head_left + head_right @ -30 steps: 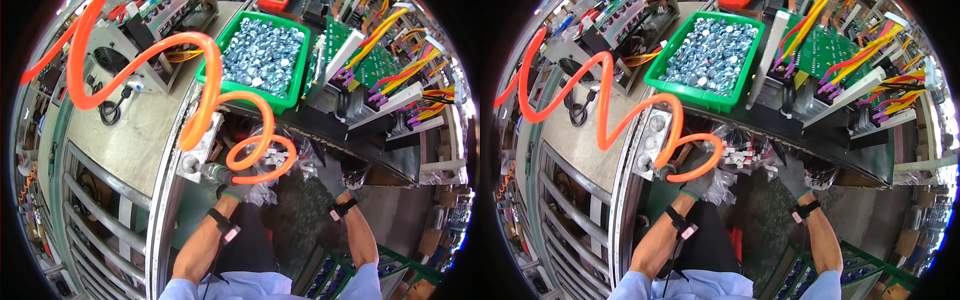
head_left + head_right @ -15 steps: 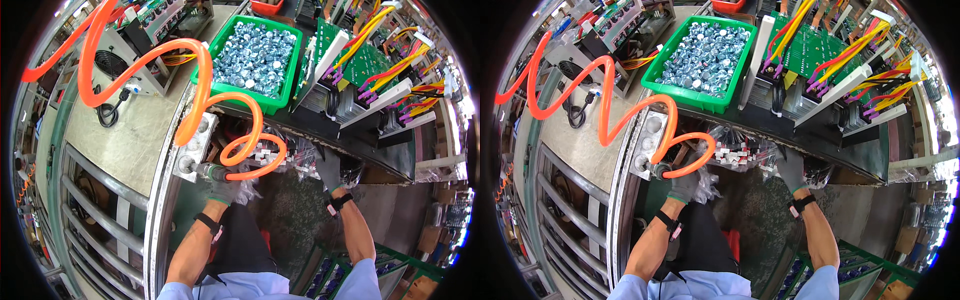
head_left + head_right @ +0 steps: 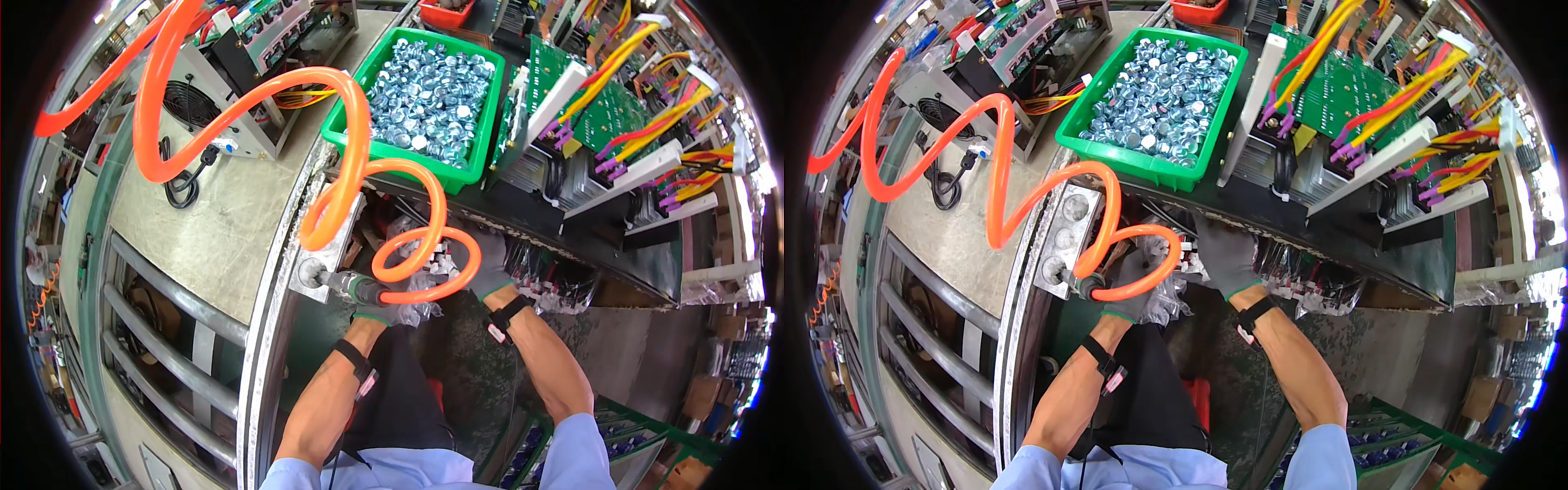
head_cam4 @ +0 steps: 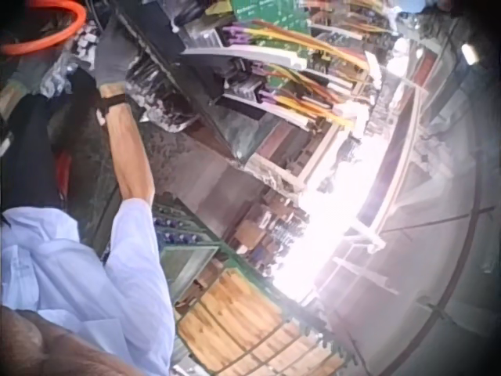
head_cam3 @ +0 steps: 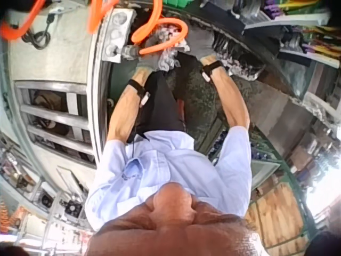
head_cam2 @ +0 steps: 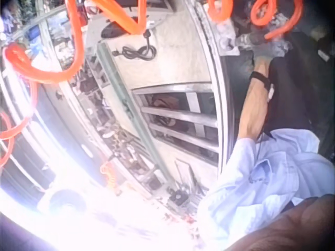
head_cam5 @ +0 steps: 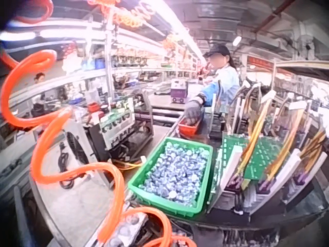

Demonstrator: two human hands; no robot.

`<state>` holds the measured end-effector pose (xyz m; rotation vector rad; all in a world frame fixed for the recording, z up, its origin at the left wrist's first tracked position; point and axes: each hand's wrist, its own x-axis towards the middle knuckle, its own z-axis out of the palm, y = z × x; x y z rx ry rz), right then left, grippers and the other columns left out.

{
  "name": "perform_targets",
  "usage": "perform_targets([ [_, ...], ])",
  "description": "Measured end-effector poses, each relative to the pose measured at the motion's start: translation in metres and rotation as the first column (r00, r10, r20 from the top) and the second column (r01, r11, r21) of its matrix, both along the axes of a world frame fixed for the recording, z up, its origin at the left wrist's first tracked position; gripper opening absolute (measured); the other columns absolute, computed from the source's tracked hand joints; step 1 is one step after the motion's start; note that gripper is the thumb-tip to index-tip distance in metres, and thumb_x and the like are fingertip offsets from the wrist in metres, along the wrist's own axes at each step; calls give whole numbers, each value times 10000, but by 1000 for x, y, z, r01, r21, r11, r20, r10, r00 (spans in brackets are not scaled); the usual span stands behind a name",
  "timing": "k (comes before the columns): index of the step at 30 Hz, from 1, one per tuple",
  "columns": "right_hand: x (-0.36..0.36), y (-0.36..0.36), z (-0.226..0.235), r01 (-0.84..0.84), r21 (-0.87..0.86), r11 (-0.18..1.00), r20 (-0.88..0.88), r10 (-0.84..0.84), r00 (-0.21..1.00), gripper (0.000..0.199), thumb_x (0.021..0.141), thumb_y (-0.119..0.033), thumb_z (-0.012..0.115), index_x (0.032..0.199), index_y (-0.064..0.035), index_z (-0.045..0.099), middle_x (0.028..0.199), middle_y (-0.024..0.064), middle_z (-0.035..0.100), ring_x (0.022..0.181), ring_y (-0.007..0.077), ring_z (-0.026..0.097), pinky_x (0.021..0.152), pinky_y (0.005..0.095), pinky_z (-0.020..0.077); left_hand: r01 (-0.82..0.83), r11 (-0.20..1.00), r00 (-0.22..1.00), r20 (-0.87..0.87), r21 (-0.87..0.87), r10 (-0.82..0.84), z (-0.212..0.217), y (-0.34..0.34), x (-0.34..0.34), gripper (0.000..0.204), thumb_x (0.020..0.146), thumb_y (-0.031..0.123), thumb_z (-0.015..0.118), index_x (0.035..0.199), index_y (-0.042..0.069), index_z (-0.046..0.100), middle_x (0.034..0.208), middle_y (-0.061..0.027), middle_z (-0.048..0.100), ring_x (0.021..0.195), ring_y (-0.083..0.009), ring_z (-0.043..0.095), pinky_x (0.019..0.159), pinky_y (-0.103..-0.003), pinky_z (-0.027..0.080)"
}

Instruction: The user is assembling and securing various circuit boards and electronic components into an inverter housing using an air screwdriver.

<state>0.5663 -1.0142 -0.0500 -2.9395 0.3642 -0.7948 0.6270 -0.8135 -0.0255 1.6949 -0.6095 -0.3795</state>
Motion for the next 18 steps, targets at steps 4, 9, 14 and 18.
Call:
perform_targets([
  [4,17,2,18,-31,26,999,-89,33,996,376,832,-84,600,1193,-162,670,1013,128,703,913,365,686,788,494,553,-53,998,999,4,29,53,-19,66,-14,132,918,47,603,1037,9,647,936,-71,676,890,-201,665,762,-344,540],
  [9,4,-13,1,84,52,995,-259,-68,964,269,865,-173,615,1114,-129,707,1010,138,700,896,355,679,745,496,545,-93,994,996,-6,60,94,-22,2,38,141,918,51,606,1046,8,647,947,-73,677,901,-205,664,772,-346,537],
  [14,-20,-41,-24,-18,-40,999,-138,13,990,190,929,-182,566,1009,-59,686,949,149,693,865,337,686,723,473,543,-75,994,997,-21,80,77,-39,12,24,151,917,55,608,1055,7,646,958,-75,678,912,-208,662,783,-349,534],
  [18,-38,-65,-47,23,63,998,-479,10,878,269,978,-237,544,1159,-56,628,1110,148,662,1019,284,645,888,417,506,-61,993,997,-30,102,64,-49,22,18,158,917,58,610,1062,6,645,967,-77,678,920,-211,661,791,-351,531],
])
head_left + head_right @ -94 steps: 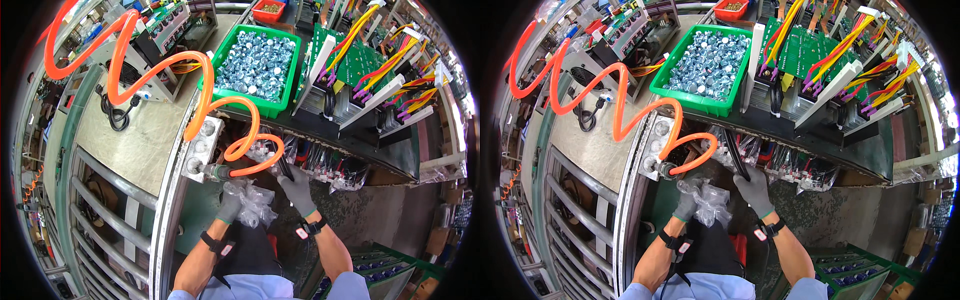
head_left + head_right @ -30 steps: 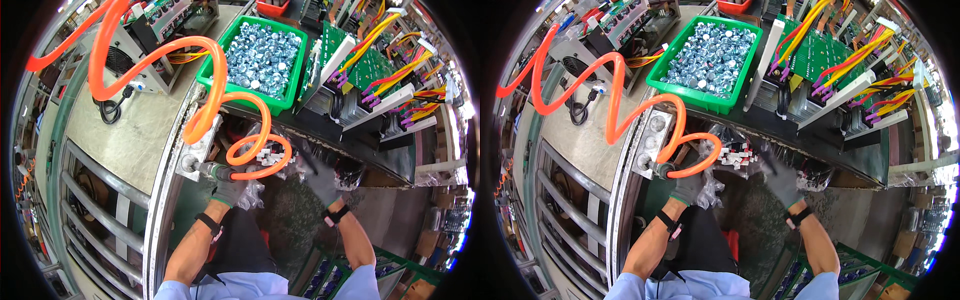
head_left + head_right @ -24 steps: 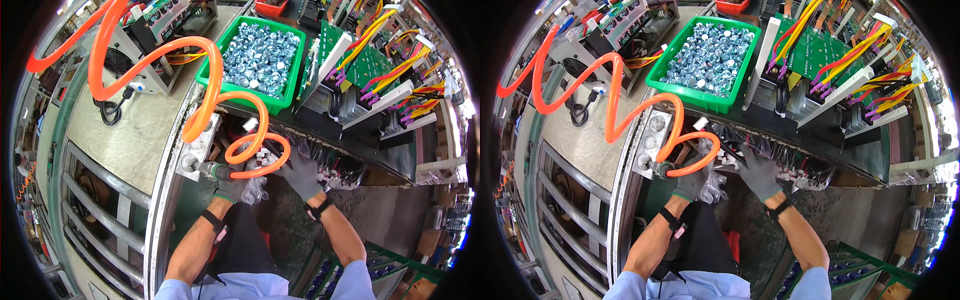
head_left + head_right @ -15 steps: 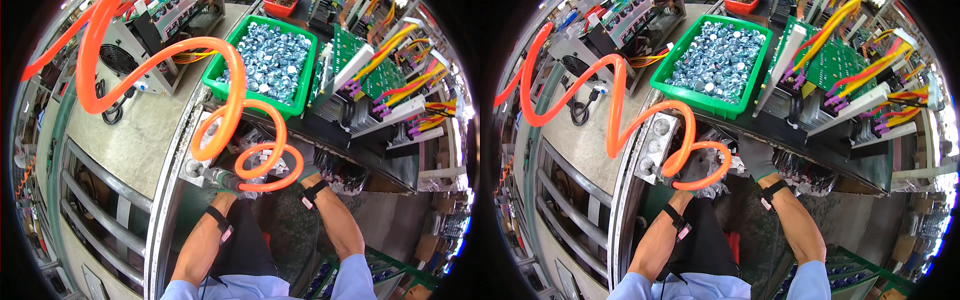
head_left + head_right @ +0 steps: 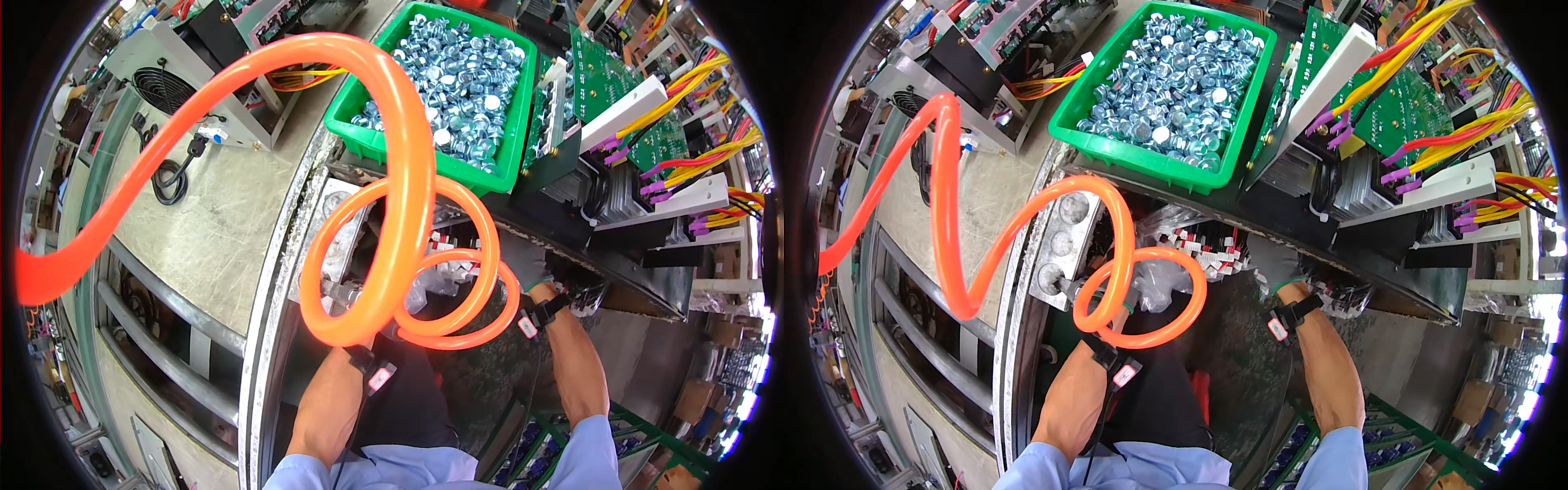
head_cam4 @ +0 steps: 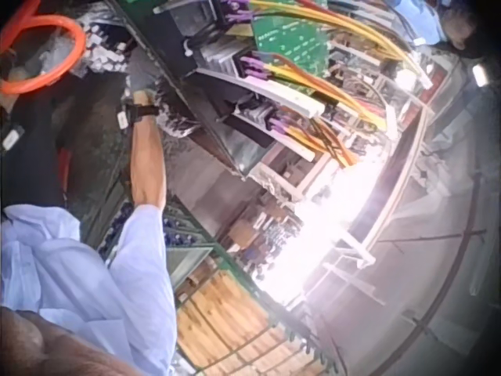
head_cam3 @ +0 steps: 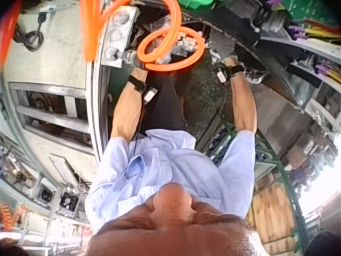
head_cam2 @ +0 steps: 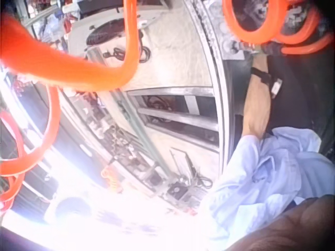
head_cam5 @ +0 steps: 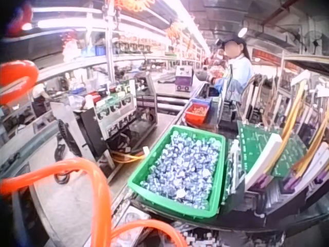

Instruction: The user is assembling and securing various circuit boards and electronic components into an inverter housing using an air screwdriver.

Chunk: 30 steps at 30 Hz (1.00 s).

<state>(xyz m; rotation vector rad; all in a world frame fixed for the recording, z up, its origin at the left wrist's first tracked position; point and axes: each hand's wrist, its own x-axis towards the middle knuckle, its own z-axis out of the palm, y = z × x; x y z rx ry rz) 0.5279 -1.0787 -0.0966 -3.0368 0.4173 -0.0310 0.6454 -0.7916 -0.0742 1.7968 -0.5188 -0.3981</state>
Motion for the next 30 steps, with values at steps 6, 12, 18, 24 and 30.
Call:
perform_targets([
  [6,-33,-39,4,312,439,842,-74,-313,947,418,1006,-363,543,1280,-58,624,1290,142,650,1213,270,598,1061,413,448,38,999,999,-17,5,-38,-9,16,-20,170,917,62,613,1074,5,644,980,-80,679,933,-215,660,804,-354,528],
  [12,-21,-17,18,325,538,778,59,-418,906,429,957,-403,614,1199,-53,667,1155,137,705,1030,312,676,911,421,529,60,998,998,6,32,-60,-10,13,54,182,916,67,616,1085,3,643,994,-83,680,946,-219,658,816,-357,524],
  [18,-4,27,44,253,432,866,279,-395,875,361,940,-337,656,1145,-41,675,1071,177,716,990,368,679,853,464,532,74,996,997,31,46,-76,-14,46,19,194,915,71,618,1096,2,641,1007,-86,681,960,-223,657,829,-360,520],
  [24,-15,111,86,114,505,855,554,-423,717,234,933,-240,667,1060,-43,654,767,210,655,675,449,647,597,468,522,36,998,998,57,43,-39,-15,30,6,207,915,76,621,1107,1,640,1020,-89,682,973,-227,655,841,-363,517],
  [30,-17,131,44,84,670,737,409,-462,787,221,942,-241,657,987,-30,609,744,230,610,732,457,631,592,493,463,10,999,997,74,36,-13,-28,66,-9,219,914,80,624,1118,0,639,1033,-91,683,986,-231,654,854,-366,513],
])
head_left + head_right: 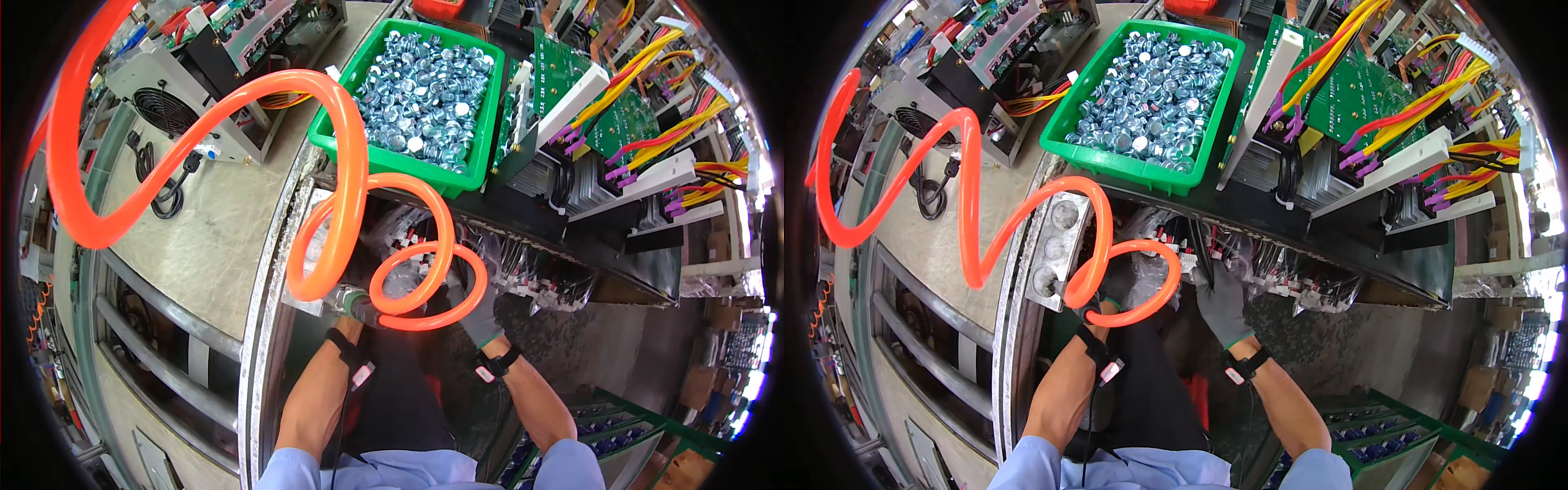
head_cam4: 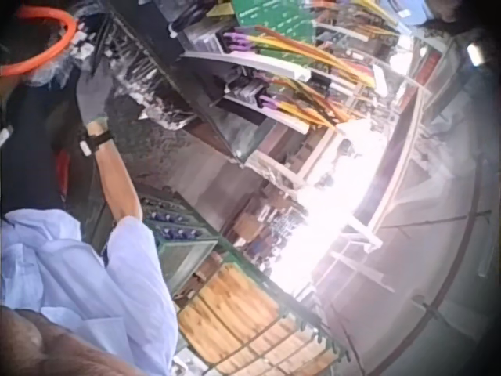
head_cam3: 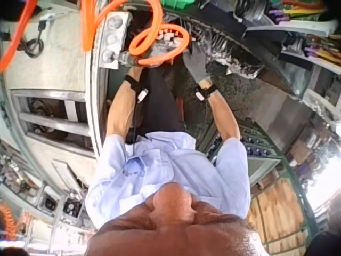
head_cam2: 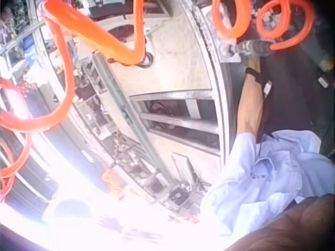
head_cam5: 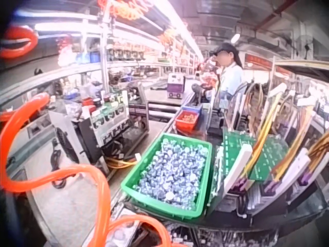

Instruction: The user is assembling and securing various circuit boards and electronic components into an inverter housing using an air screwdriver.

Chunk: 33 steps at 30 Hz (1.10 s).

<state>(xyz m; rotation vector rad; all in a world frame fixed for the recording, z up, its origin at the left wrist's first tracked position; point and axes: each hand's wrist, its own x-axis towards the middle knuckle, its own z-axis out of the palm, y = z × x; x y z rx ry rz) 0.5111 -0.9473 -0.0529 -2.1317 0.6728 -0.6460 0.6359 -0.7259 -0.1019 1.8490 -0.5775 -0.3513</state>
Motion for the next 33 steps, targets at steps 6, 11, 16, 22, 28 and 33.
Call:
perform_targets([
  [6,2,2,34,-104,80,991,-63,109,992,245,964,-258,625,956,-15,598,764,233,612,742,461,611,616,480,470,11,1000,1000,-18,16,-11,-7,-22,5,232,914,84,627,1129,-2,638,1047,-94,684,999,-235,652,867,-369,509],
  [11,-48,37,63,-43,361,932,-205,124,971,239,999,-232,550,948,-6,609,770,196,606,691,370,629,614,409,469,35,998,999,-39,49,-33,-26,-5,3,242,913,88,629,1138,-3,637,1058,-97,685,1010,-238,651,877,-371,506],
  [16,-41,35,34,111,357,927,-154,-58,986,279,1002,-243,542,988,21,633,766,202,629,707,389,628,657,433,479,58,995,997,-51,87,-54,-37,5,-6,253,913,92,632,1147,-4,636,1069,-99,686,1021,-241,650,888,-374,503],
  [22,45,-33,63,266,-68,962,-377,-272,886,392,953,-340,600,1057,37,637,950,300,675,980,453,661,826,536,514,57,995,998,-24,86,-55,-33,-24,-38,266,912,96,634,1158,-5,635,1082,-102,687,1034,-245,648,900,-377,500],
  [28,25,-29,60,50,-296,954,-401,-172,900,449,879,-361,682,1196,-48,619,1195,204,624,1092,439,614,920,530,513,11,994,1000,-7,109,-10,-41,-1,-19,279,912,101,637,1169,-6,634,1095,-105,688,1047,-249,646,913,-380,496],
  [33,30,-21,65,-221,-433,874,-355,60,933,477,814,-287,724,1241,-90,648,1288,129,582,1224,358,530,1071,519,411,7,993,1000,-10,119,-5,-48,-5,-15,289,911,105,640,1179,-7,633,1106,-107,689,1058,-253,645,923,-382,493],
])
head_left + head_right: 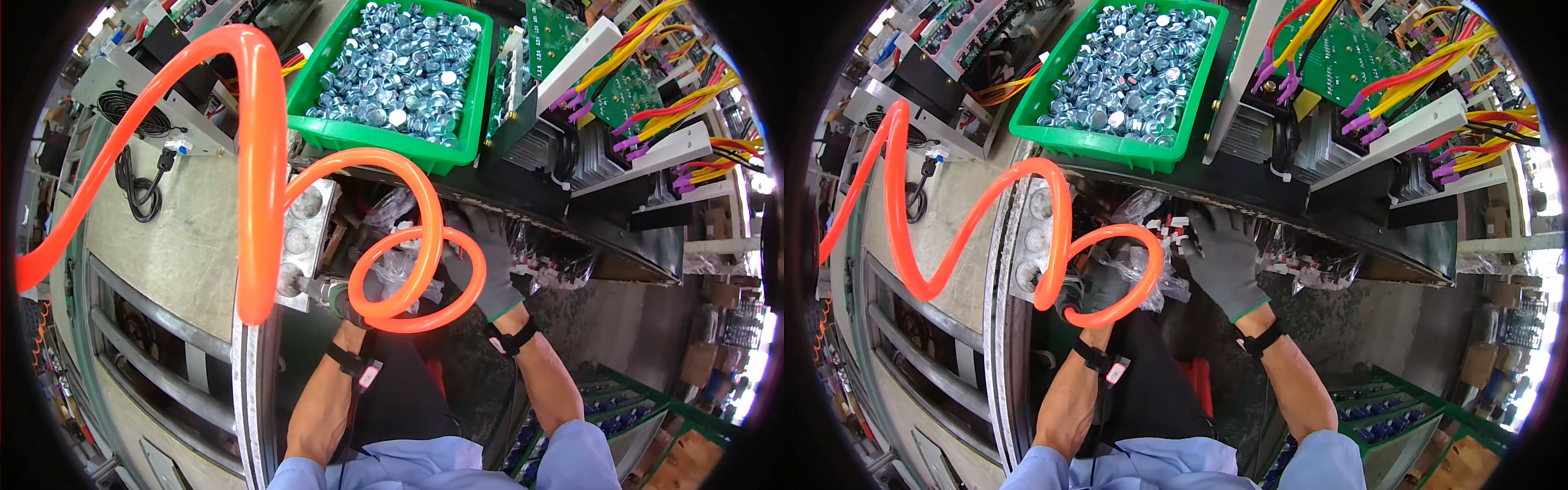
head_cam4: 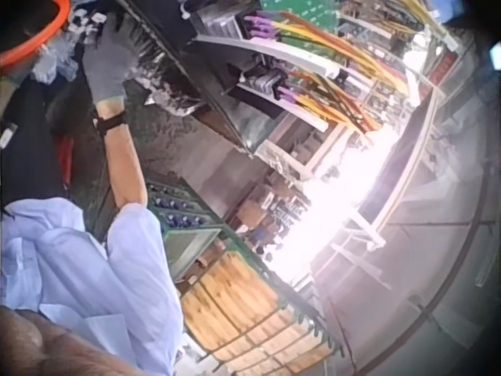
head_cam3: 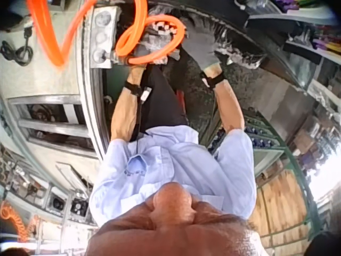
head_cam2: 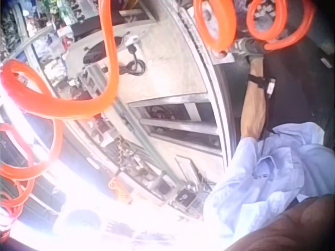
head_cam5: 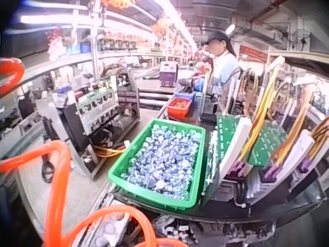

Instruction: The user is assembling and securing various circuit boards and electronic components into an inverter housing using an air screwdriver.

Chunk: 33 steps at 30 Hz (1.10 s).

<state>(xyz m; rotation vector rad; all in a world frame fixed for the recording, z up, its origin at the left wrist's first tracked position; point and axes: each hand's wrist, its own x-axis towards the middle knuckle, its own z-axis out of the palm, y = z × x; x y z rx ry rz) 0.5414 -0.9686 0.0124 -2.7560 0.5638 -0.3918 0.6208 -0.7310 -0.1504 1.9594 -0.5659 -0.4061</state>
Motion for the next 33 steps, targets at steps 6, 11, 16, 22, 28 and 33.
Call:
perform_targets([
  [6,-1,8,-10,-56,-19,998,70,57,996,426,820,-250,707,1210,-82,670,1331,138,575,1252,348,523,1107,511,382,-29,1000,999,23,-7,29,0,-40,24,302,911,109,642,1190,-8,632,1119,-110,690,1071,-257,644,936,-385,489],
  [11,-45,-3,-10,61,308,950,372,-179,911,375,862,-199,688,1202,-45,662,1195,177,638,1107,383,608,972,490,481,-61,998,998,28,3,60,-8,-3,11,313,911,113,645,1199,-9,631,1130,-112,690,1082,-260,642,946,-388,486],
  [16,-77,43,7,-1,511,859,290,-171,942,565,790,-250,796,1288,-52,618,1136,172,635,1088,384,607,963,484,487,-165,985,967,-187,56,173,7,20,-16,321,895,107,649,1196,-5,646,1096,-114,695,1039,-234,649,921,-378,502],
  [22,-33,162,43,-700,465,542,143,735,663,1073,603,-488,896,1456,-24,437,1475,263,370,1362,465,385,1135,519,368,-589,645,414,-867,-487,-276,114,70,-70,331,1015,173,500,1292,13,589,1125,-86,659,1047,-174,637,907,-325,534],
  [28,-30,231,62,-943,253,214,339,893,294,621,790,-147,779,1345,-19,531,1242,224,586,1112,398,607,978,443,520,-734,618,452,-882,-283,134,184,147,-118,237,1063,219,443,1168,59,582,967,-34,627,870,-138,615,838,-304,539],
  [33,-90,294,119,-508,861,24,372,653,660,189,935,-133,657,1082,-44,735,1124,150,693,956,271,690,825,331,568,-790,521,602,-572,-324,557,237,184,-203,469,920,231,645,1320,12,535,1207,-187,626,1095,-322,614,992,-419,476],
])
